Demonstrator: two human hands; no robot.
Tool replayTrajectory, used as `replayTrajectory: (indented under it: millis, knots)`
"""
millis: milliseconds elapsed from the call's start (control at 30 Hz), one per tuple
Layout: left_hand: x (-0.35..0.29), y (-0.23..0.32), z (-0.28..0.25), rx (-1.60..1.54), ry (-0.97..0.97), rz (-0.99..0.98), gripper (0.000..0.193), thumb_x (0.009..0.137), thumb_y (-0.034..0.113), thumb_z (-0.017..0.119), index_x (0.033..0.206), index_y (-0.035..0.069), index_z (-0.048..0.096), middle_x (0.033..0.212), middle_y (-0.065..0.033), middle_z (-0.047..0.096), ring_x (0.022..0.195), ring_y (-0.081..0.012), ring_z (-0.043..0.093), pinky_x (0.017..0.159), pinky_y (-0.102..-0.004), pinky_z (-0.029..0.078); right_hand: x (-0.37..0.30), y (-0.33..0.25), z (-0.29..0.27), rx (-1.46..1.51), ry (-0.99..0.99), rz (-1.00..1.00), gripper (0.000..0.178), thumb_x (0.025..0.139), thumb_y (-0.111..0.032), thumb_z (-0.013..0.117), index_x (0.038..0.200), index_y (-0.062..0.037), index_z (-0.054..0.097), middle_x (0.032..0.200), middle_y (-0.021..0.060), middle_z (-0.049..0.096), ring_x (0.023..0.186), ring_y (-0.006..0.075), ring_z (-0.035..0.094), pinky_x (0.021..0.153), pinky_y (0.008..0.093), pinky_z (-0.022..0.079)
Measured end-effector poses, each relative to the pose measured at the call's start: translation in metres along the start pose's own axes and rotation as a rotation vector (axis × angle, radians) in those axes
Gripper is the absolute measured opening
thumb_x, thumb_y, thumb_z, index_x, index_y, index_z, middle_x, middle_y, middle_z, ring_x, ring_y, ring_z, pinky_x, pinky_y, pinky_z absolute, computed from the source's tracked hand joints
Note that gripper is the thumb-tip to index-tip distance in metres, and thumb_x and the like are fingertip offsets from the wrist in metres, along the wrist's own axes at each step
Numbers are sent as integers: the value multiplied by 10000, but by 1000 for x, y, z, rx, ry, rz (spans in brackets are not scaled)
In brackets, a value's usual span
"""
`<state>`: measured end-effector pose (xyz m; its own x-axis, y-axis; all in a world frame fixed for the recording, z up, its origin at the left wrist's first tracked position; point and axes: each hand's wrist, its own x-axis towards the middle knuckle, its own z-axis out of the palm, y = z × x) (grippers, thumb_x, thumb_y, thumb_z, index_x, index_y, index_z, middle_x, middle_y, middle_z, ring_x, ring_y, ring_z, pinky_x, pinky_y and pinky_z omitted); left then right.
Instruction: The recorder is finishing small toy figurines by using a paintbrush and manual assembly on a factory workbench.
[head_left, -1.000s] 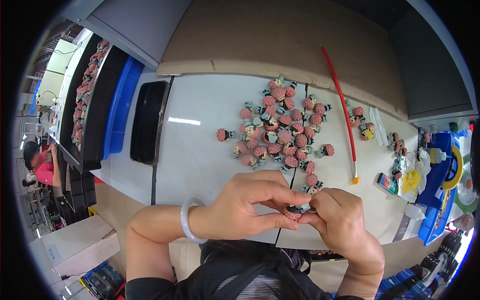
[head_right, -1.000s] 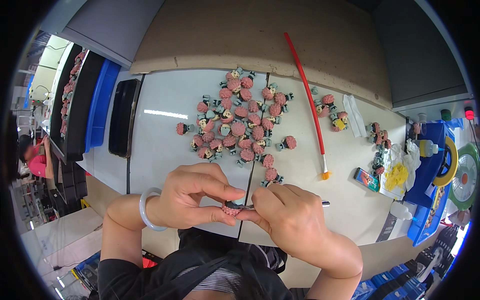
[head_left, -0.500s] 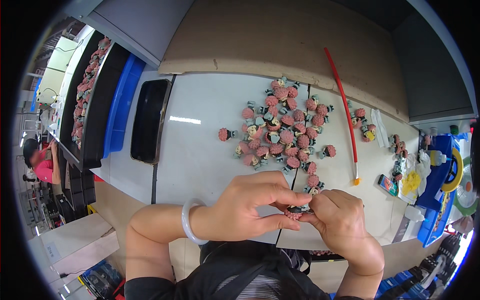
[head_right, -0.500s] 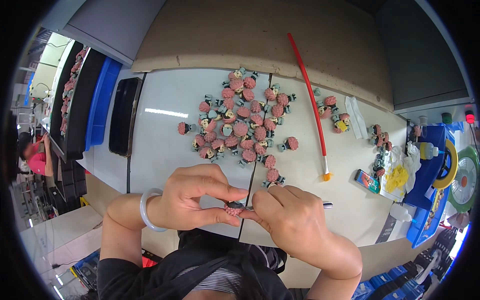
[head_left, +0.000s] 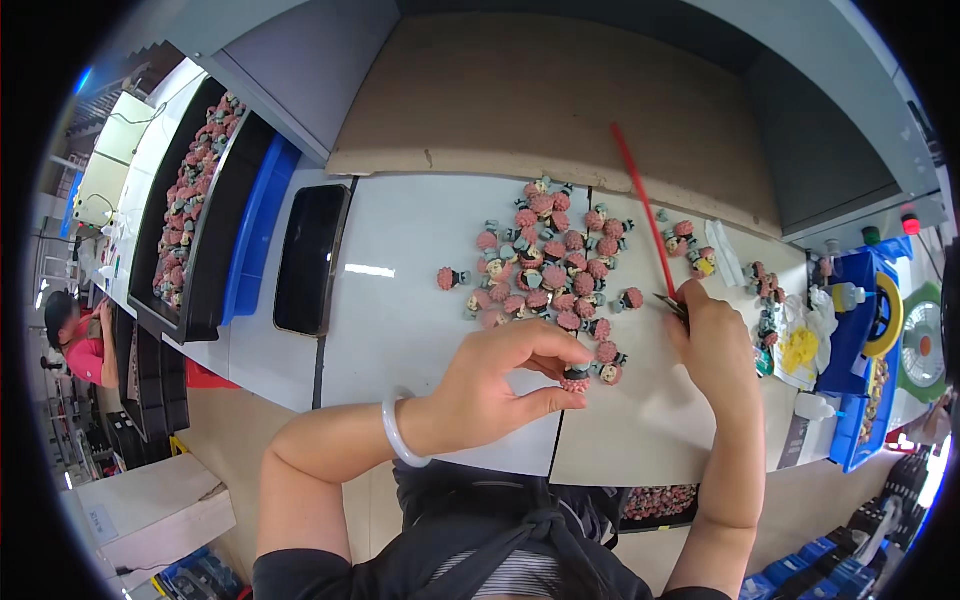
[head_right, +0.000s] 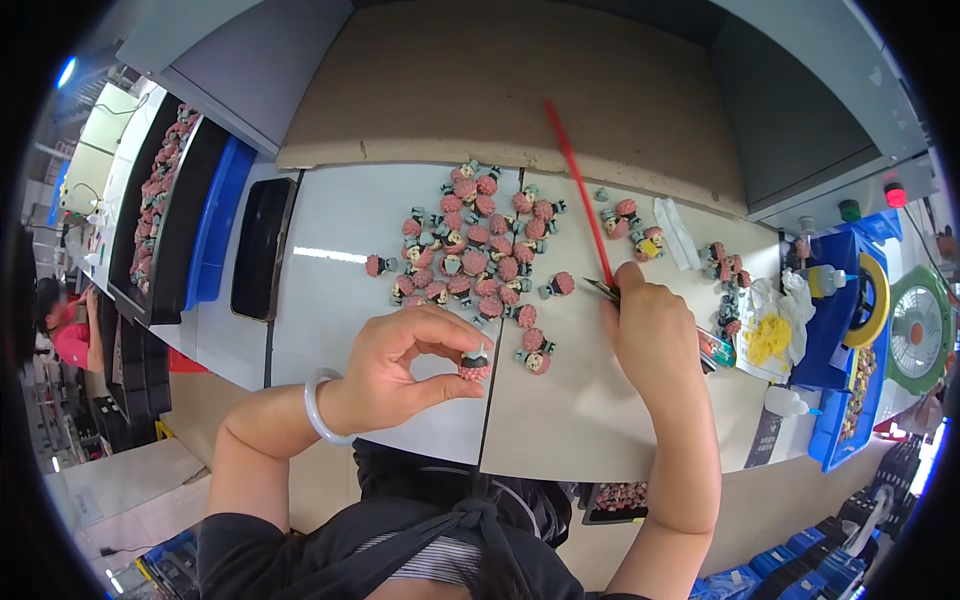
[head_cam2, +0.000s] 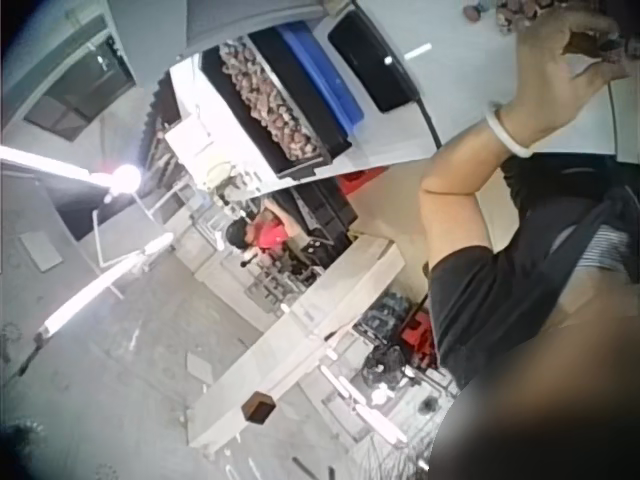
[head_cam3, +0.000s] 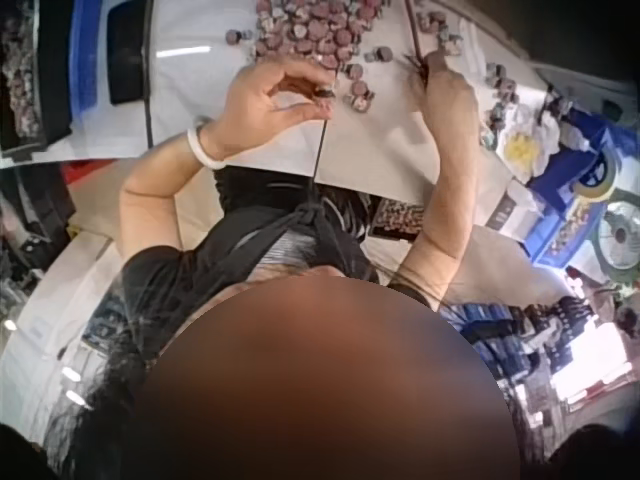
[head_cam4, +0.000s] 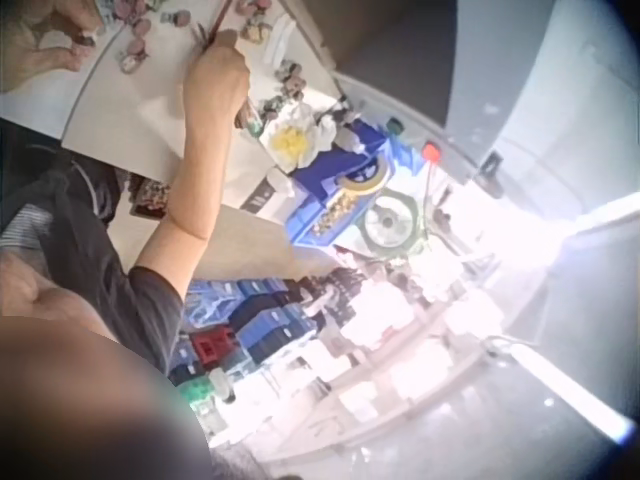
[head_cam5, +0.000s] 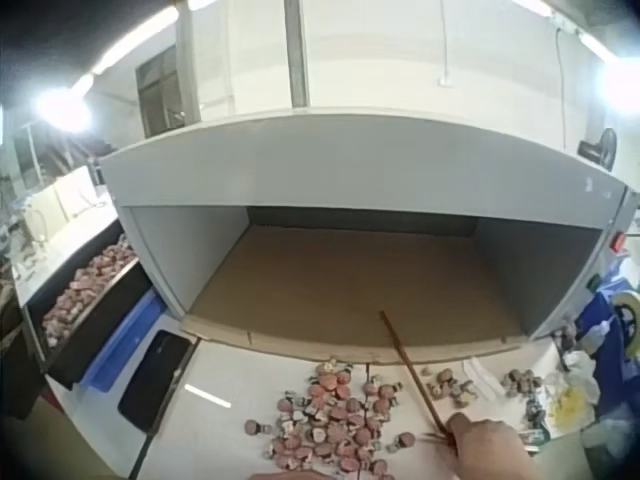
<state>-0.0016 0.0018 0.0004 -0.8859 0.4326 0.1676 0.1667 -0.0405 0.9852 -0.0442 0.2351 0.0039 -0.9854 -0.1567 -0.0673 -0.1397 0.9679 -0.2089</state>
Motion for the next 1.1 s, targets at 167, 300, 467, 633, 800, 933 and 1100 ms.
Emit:
replayTrajectory:
  millis: [167, 300, 467, 633, 800, 933, 1100]
  knots:
    - [-9, 2, 0, 43, 94, 101, 325, 640, -32, 737, 870, 6, 511, 932, -150, 574, 855, -177, 595, 700, -275, 533, -33, -20, -45, 424, -95, -75, 127, 764, -73, 547, 793, -3, 445, 561, 141, 522, 486, 264, 520, 461, 304, 417]
    - [-8, 9, 4, 175, 68, 149, 290, 656, 7, 730, 822, 5, 491, 866, -126, 566, 767, -174, 612, 651, -256, 528, -75, -54, -41, 1038, 517, -132, 155, 832, -117, 518, 822, -49, 379, 517, 59, 462, 434, 131, 437, 423, 223, 373]
    - [-8, 9, 7, 151, 54, 194, 313, 627, -12, 747, 827, 3, 506, 841, -141, 584, 716, -186, 629, 637, -262, 541, -63, -64, -10, 960, 554, -319, 179, 832, -89, 532, 841, -58, 356, 577, 67, 474, 477, 120, 473, 452, 215, 381]
    - [-10, 12, 7, 124, 19, 158, 305, 635, -35, 732, 843, -5, 511, 826, -126, 562, 783, -199, 634, 675, -277, 548, -63, -63, -15, 1084, 600, -206, 111, 815, 3, 497, 829, -38, 395, 591, 33, 457, 451, 109, 445, 441, 225, 373]
    - [-13, 13, 8, -39, -16, 96, 293, 658, -53, 710, 861, 5, 506, 876, -125, 548, 890, -217, 612, 717, -291, 546, -54, -60, -8, 717, 559, -80, 102, 827, 3, 484, 859, -28, 392, 611, 45, 473, 494, 100, 458, 460, 211, 377]
    - [-13, 16, 10, -243, -85, 5, 315, 695, -84, 662, 932, 15, 479, 941, -119, 540, 954, -216, 586, 778, -302, 532, -78, -78, -15, 818, 422, -432, 135, 814, -14, 519, 859, -30, 393, 617, 58, 496, 507, 118, 481, 485, 216, 389]
    - [-11, 37, 1, -349, -116, -264, 335, 744, -87, 603, 1018, 20, 443, 1040, -129, 532, 971, -188, 573, 823, -286, 498, -53, -37, -29, 402, 147, 37, 162, 783, -104, 574, 817, -5, 451, 577, 143, 489, 501, 302, 476, 502, 355, 387]
